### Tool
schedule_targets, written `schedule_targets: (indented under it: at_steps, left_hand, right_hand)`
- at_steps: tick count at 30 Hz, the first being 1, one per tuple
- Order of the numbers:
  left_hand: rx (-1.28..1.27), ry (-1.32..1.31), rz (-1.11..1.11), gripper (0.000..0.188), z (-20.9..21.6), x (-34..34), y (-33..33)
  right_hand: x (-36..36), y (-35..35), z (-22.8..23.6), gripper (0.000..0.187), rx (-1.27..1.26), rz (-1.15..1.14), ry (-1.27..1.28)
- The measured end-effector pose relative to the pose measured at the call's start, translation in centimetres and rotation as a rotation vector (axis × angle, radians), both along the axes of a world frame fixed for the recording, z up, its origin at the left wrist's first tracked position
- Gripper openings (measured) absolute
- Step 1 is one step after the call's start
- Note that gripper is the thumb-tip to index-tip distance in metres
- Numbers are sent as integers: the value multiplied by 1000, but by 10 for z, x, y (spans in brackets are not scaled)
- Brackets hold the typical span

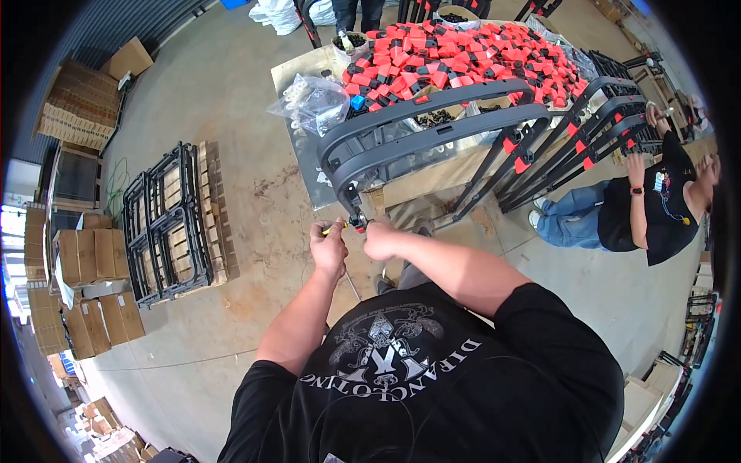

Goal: Assemble metal frame components by attaching plastic caps and fastening them with tools.

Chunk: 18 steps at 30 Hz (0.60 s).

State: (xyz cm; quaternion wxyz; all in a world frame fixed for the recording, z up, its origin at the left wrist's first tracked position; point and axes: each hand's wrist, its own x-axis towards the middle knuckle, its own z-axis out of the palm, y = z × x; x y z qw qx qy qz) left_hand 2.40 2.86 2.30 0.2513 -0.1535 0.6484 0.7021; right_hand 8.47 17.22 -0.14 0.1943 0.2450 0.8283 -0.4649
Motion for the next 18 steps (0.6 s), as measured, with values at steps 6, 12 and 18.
schedule_targets:
  at_steps: [6, 12, 18]
  left_hand:
    - [21, 33, 47, 23, -7, 5, -7]
    - [-10, 6, 51, 22, -13, 2, -11]
    - [32, 53, 57, 21, -7, -2, 5]
  right_hand:
    - [-14, 17, 83, 25, -702, -151, -352]
    - [-16, -6, 38, 31, -93, 205, -265]
    - [-4, 11, -18, 32, 36, 326, 41]
